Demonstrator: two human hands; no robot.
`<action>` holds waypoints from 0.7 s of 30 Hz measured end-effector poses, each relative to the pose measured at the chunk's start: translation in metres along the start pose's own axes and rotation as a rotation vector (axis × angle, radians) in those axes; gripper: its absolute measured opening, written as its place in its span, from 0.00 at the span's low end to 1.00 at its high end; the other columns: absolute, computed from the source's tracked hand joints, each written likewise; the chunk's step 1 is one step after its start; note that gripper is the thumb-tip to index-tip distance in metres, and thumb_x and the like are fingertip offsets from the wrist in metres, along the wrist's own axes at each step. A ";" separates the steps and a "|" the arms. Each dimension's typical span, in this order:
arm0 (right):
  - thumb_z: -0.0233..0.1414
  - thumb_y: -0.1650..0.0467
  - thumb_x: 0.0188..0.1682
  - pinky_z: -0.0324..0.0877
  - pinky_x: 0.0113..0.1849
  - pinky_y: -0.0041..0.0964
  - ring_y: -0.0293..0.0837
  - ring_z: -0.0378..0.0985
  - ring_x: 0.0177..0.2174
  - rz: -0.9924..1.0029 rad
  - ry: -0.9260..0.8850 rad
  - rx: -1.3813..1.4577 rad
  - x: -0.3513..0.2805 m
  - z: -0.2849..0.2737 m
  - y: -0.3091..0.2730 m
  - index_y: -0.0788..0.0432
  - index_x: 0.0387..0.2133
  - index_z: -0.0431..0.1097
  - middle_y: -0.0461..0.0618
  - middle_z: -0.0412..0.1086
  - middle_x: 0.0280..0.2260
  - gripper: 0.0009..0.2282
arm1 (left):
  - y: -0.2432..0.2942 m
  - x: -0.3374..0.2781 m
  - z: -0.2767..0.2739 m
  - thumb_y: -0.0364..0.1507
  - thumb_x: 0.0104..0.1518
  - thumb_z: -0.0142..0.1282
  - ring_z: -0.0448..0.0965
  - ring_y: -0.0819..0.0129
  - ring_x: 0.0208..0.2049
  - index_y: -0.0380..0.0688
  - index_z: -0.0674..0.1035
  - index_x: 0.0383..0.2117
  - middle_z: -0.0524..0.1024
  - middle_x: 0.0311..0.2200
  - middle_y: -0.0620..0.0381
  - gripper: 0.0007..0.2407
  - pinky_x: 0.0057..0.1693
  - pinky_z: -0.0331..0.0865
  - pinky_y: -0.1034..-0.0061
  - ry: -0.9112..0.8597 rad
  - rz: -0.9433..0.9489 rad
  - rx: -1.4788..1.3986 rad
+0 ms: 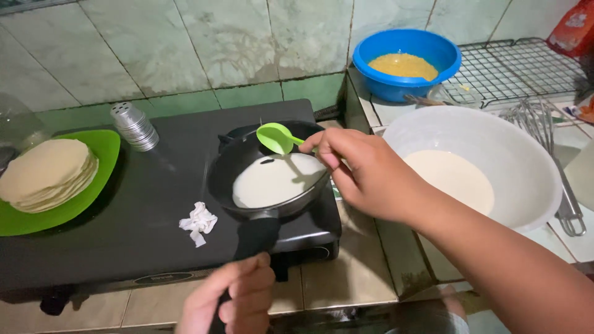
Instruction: The person pours batter into a frying pan, cooks thin crepes, and stacks them on a plate.
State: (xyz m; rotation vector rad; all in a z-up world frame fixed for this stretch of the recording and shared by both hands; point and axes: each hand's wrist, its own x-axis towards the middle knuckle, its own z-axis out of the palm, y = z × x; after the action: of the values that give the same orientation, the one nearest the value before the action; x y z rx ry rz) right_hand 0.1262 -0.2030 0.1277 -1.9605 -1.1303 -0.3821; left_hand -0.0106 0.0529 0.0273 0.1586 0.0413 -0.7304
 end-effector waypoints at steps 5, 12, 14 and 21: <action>0.49 0.84 0.41 0.70 0.31 0.39 0.52 0.76 0.33 -0.010 -0.056 -0.075 0.011 0.004 -0.007 0.62 0.26 0.55 0.53 0.76 0.43 0.10 | -0.012 0.001 -0.018 0.33 0.68 0.37 0.59 0.79 0.17 0.41 0.70 0.42 0.59 0.20 0.65 0.09 0.25 0.58 0.84 -0.061 0.030 -0.058; 0.51 0.84 0.40 0.69 0.34 0.42 0.55 0.73 0.35 -0.047 -0.090 -0.132 0.018 0.012 -0.015 0.62 0.26 0.54 0.53 0.76 0.43 0.11 | -0.020 -0.005 -0.028 0.31 0.68 0.35 0.58 0.79 0.16 0.45 0.65 0.43 0.58 0.21 0.65 0.06 0.26 0.58 0.85 -0.074 0.005 -0.062; 0.51 0.84 0.40 0.69 0.34 0.42 0.56 0.73 0.36 -0.059 -0.089 -0.146 0.019 0.012 -0.017 0.62 0.26 0.55 0.53 0.75 0.43 0.11 | -0.022 -0.005 -0.030 0.31 0.69 0.35 0.58 0.80 0.16 0.45 0.64 0.44 0.58 0.20 0.65 0.06 0.26 0.58 0.85 -0.108 0.022 -0.070; 0.51 0.84 0.39 0.68 0.33 0.43 0.56 0.73 0.36 -0.056 -0.105 -0.166 0.023 0.014 -0.027 0.62 0.25 0.55 0.54 0.75 0.42 0.12 | -0.032 -0.008 -0.028 0.30 0.67 0.36 0.58 0.80 0.15 0.46 0.63 0.42 0.58 0.20 0.65 0.04 0.25 0.60 0.85 -0.131 0.075 -0.141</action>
State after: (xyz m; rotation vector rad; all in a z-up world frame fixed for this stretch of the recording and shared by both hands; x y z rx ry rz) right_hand 0.1151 -0.1722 0.1465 -2.1179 -1.2577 -0.4186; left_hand -0.0373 0.0396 -0.0034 -0.0220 -0.0376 -0.6589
